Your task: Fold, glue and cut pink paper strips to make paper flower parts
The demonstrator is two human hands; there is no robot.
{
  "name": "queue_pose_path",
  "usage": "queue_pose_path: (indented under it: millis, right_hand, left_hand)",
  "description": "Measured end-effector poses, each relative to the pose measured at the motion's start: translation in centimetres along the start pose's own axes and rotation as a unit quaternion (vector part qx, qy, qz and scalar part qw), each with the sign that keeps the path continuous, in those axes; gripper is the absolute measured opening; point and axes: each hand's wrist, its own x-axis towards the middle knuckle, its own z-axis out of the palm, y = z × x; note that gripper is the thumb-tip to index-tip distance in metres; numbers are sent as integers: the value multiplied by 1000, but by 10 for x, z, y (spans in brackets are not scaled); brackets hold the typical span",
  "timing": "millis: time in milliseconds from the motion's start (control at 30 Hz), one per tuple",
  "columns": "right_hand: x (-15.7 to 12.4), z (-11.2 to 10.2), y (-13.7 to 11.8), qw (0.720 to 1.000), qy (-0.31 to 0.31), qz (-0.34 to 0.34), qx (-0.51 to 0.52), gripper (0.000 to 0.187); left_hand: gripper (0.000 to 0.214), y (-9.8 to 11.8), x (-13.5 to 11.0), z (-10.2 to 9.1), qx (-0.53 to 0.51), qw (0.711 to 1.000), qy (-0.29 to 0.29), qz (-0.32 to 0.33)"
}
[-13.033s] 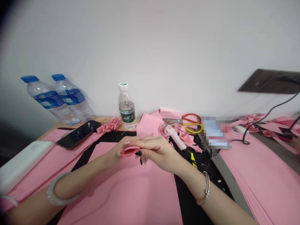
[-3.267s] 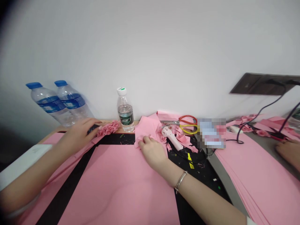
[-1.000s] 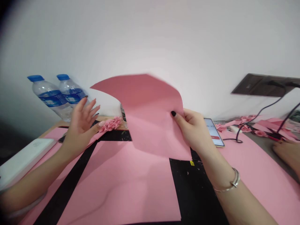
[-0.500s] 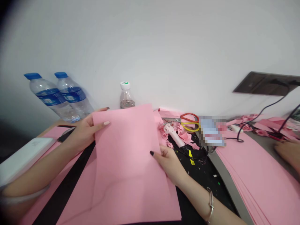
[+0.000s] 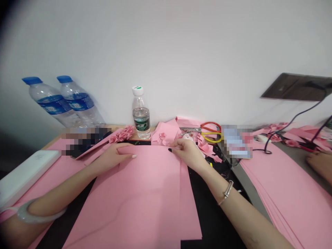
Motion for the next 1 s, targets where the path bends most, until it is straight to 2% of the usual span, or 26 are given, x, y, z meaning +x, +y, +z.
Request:
queue_pose_path:
  millis: [67, 167, 367, 533, 733, 867, 1000]
  right_hand:
    - [1, -5, 0, 998, -9, -24, -57, 10]
    - [-1, -5, -2, 988, -24, -60, -140, 14]
    - [-2, 18, -6, 959, -67, -117, -249, 19]
    - [-3, 26, -7, 933, -75, -148, -321, 26]
    - [-2, 33, -4, 904, -66, -205, -370, 26]
    - [-2, 44, 6, 895, -41, -240, -374, 24]
    - [-6, 51, 19, 889, -17, -274, -367, 32]
  left_hand:
    - [22, -3, 1, 0, 59, 998, 3, 17]
    - [18, -4, 1, 0, 109, 993, -14, 46]
    - [15, -6, 0, 3, 185, 979, -25, 79]
    - [18, -10, 1, 4, 301, 938, -8, 173]
    - [31, -6, 10, 17, 413, 860, -24, 300]
    - [34, -15, 11, 23, 402, 849, -18, 342]
    - [34, -26, 7, 23, 399, 839, -20, 371]
